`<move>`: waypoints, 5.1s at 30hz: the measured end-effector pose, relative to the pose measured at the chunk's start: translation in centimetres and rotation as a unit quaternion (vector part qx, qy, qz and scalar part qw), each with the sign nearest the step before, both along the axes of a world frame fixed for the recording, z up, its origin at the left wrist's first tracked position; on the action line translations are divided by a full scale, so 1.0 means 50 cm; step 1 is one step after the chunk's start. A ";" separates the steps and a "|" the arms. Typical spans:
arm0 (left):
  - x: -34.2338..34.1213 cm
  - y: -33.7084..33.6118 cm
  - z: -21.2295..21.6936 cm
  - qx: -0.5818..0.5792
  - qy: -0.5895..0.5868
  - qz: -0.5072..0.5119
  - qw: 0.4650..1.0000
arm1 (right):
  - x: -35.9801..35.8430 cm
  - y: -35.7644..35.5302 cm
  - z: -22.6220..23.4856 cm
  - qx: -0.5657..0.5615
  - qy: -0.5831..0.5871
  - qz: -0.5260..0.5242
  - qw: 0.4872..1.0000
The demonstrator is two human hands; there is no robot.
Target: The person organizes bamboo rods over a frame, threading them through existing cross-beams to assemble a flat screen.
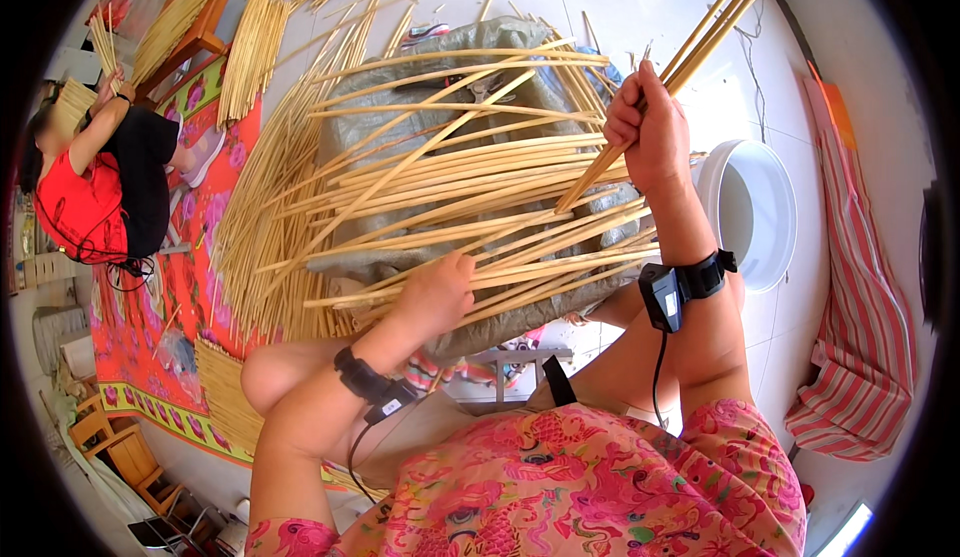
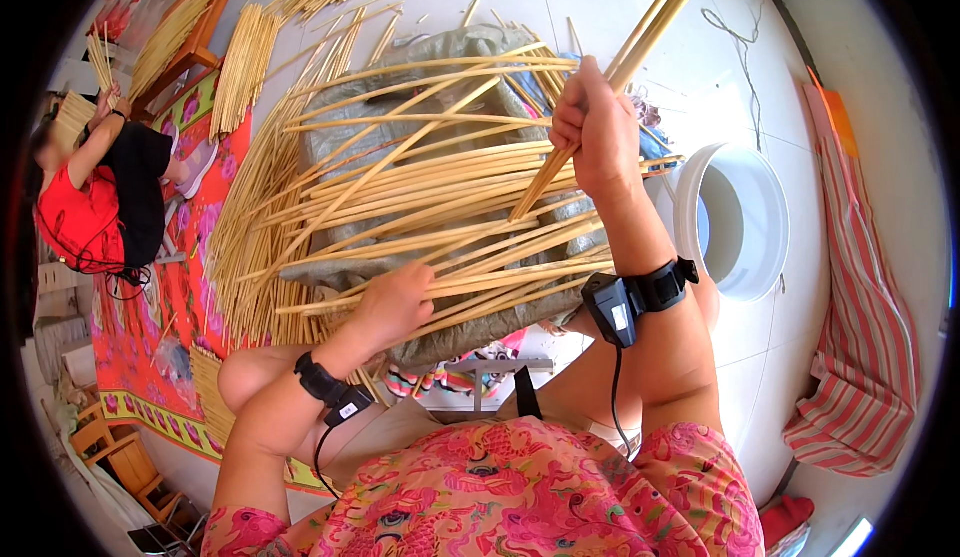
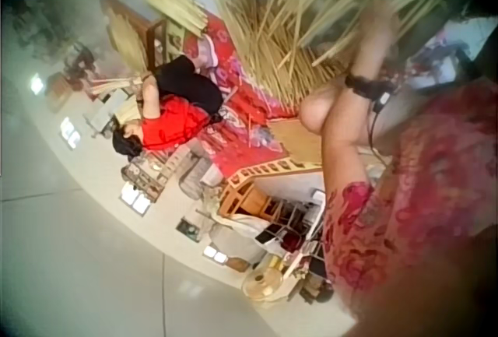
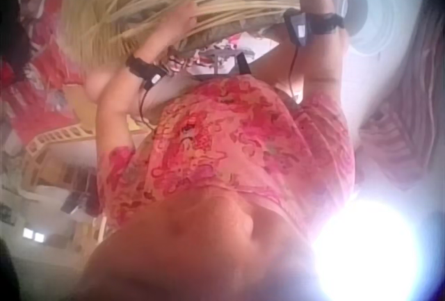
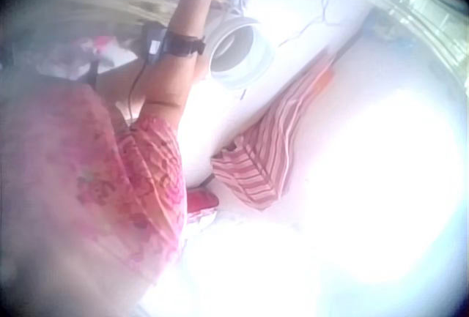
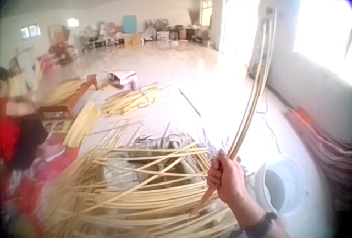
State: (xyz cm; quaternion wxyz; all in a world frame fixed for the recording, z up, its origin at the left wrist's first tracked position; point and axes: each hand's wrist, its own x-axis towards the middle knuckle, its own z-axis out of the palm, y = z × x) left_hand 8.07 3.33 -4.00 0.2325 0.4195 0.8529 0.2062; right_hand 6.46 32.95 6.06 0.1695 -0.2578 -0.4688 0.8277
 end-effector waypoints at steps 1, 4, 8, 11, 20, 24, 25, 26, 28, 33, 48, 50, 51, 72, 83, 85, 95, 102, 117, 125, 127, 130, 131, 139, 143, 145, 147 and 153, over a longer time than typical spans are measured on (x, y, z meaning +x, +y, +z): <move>-0.010 0.001 0.009 -0.012 -0.016 0.004 1.000 | 0.001 0.000 0.000 0.001 0.000 0.000 1.000; -0.040 -0.001 0.024 0.023 -0.046 -0.004 0.999 | 0.000 -0.001 0.002 0.003 0.001 -0.002 1.000; -0.057 0.007 0.048 0.007 -0.145 0.033 0.989 | 0.001 0.003 0.003 0.006 0.008 -0.002 1.000; -0.055 -0.006 0.021 0.056 -0.230 0.010 0.971 | -0.002 -0.003 0.007 0.010 0.002 -0.005 1.000; -0.033 0.008 0.019 0.013 -0.571 0.066 0.818 | 0.000 0.000 0.006 0.006 0.014 -0.001 1.000; -0.036 0.007 0.028 0.017 -0.613 0.083 0.785 | 0.002 0.000 0.010 0.000 0.044 -0.012 0.999; -0.037 0.007 0.031 0.019 -0.616 0.084 0.783 | 0.003 0.001 0.010 0.002 0.054 -0.013 0.998; -0.038 0.005 0.025 0.026 -0.620 0.079 0.780 | 0.004 0.001 0.009 0.004 0.063 -0.013 0.998; -0.039 0.004 0.015 0.041 -0.627 0.068 0.775 | 0.004 0.003 0.008 0.008 0.074 -0.007 0.997; -0.032 0.023 0.030 0.001 -0.588 0.061 0.807 | 0.006 0.005 0.009 0.014 0.084 -0.003 0.996; 0.038 0.032 -0.014 0.019 -0.014 -0.033 0.999 | 0.008 0.002 0.012 0.007 0.063 -0.006 0.998; 0.038 0.028 -0.016 0.019 -0.004 -0.035 0.999 | 0.008 0.000 0.014 0.013 0.059 -0.009 0.998; 0.035 0.028 -0.009 0.013 -0.004 -0.035 0.999 | 0.008 0.000 0.014 0.013 0.057 -0.011 0.998; -0.041 0.022 0.039 -0.017 -0.102 -0.048 0.993 | 0.005 0.025 0.004 -0.082 0.188 0.046 0.978; 0.033 0.003 -0.026 0.027 0.041 -0.067 0.997 | 0.001 0.011 0.004 -0.055 0.172 0.061 0.982; 0.034 0.001 -0.028 0.025 0.043 -0.063 0.997 | 0.002 0.011 0.004 -0.055 0.173 0.065 0.981; -0.021 0.005 0.005 0.089 0.066 -0.058 0.992 | -0.001 0.011 0.006 -0.076 0.238 0.068 0.966; -0.003 -0.009 -0.016 0.068 0.054 -0.014 0.996 | -0.004 0.005 0.004 -0.067 0.227 0.089 0.968; -0.040 0.005 0.013 0.051 0.081 -0.034 0.995 | 0.000 0.014 0.001 -0.080 0.239 0.087 0.964; -0.068 -0.041 0.057 0.083 0.213 -0.066 0.971 | 0.009 0.028 0.022 -0.097 0.303 0.089 0.944; -0.075 -0.066 0.076 0.047 0.225 -0.042 0.972 | 0.016 0.032 0.031 -0.097 0.325 0.107 0.935; -0.084 -0.107 0.121 0.060 0.241 0.003 0.969 | 0.042 0.044 0.053 -0.090 0.332 0.107 0.933; -0.088 -0.126 0.152 0.015 0.198 0.013 0.980 | 0.051 0.050 0.064 -0.086 0.350 0.123 0.925; -0.104 -0.360 0.344 -0.051 0.305 0.094 0.946 | 0.133 0.064 0.180 -0.102 0.415 0.025 0.904; -0.071 -0.513 0.366 0.053 0.124 0.283 0.950 | 0.161 0.046 0.136 -0.110 0.334 0.090 0.932; -0.035 -0.546 0.379 0.178 -0.105 0.347 0.915 | 0.186 0.033 0.096 -0.102 0.244 0.126 0.956; 0.014 -0.604 0.352 0.302 -0.246 0.379 0.839 | 0.207 0.031 0.040 -0.079 0.166 0.124 0.975; 0.164 -0.716 0.283 0.490 -0.403 0.415 0.652 | 0.232 0.082 -0.090 -0.029 0.080 0.079 0.993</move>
